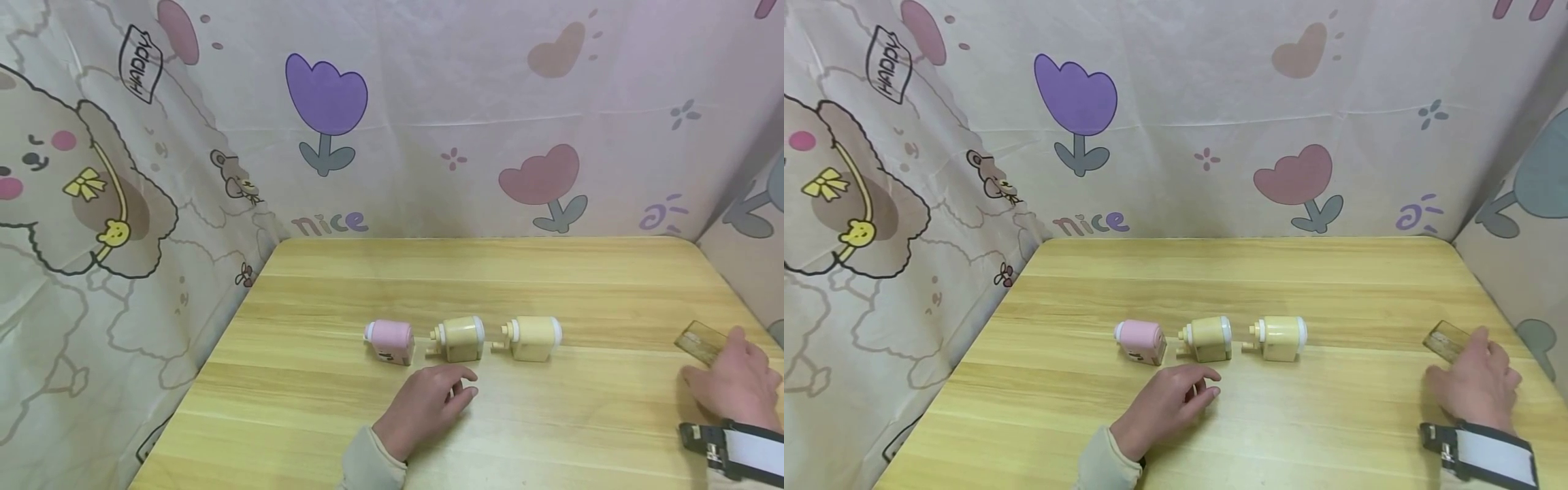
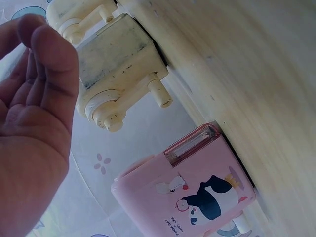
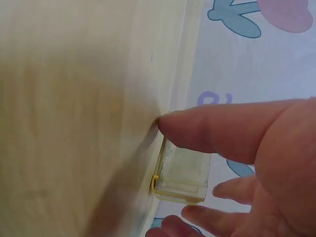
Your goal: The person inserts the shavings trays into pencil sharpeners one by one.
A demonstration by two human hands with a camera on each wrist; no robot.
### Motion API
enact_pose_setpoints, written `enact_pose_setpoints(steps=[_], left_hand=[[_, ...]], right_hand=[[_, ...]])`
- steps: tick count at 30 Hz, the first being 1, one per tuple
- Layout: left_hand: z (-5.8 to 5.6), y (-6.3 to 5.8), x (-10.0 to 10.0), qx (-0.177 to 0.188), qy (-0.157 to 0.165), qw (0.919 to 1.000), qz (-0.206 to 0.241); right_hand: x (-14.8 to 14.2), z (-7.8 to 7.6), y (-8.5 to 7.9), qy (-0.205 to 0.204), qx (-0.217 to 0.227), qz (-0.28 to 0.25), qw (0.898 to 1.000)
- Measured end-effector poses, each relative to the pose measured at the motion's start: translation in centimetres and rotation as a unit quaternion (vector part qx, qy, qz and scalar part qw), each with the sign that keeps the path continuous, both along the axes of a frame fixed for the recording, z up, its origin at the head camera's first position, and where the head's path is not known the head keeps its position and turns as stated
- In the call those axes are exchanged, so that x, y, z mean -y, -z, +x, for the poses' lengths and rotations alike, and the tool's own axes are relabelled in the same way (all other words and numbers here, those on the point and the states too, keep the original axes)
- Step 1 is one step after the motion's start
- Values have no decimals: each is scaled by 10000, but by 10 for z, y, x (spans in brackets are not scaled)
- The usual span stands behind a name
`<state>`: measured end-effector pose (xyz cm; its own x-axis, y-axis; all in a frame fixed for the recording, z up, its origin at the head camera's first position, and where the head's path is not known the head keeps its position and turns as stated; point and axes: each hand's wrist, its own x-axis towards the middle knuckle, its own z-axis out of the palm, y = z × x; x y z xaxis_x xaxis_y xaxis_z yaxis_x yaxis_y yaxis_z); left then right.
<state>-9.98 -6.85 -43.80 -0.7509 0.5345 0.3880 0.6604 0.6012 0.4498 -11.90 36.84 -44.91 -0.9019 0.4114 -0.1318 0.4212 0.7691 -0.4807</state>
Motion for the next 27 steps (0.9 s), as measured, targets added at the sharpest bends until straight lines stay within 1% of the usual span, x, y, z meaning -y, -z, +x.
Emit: enact_pose_setpoints(steps=[3,4,6,11,14,21,27], left_hand=[[0,0,0,38,-8,10000,-1],[0,0,0,47,-7,10000,-1],[0,0,1,59,-6,10000,-10],[0,1,0,104,17,9999,-13],[0,1,0,130,28,9999,5],[-1,1,1,72,50,10000,13],[-1,0,2,5,55,10000,-8]], right_hand=[[-4,-2,3,-286,-295,276,9988],[-5,-3,3,-326,-353,335,9983],[-5,-2,3,-279,-403,416,9979],[-2,0,2,-8,-269,323,9991],[-2,0,2,38,-169,281,9995],[-3,-2,5,-44,-116,300,9995],[-2,-2,5,-313,-250,166,9991]])
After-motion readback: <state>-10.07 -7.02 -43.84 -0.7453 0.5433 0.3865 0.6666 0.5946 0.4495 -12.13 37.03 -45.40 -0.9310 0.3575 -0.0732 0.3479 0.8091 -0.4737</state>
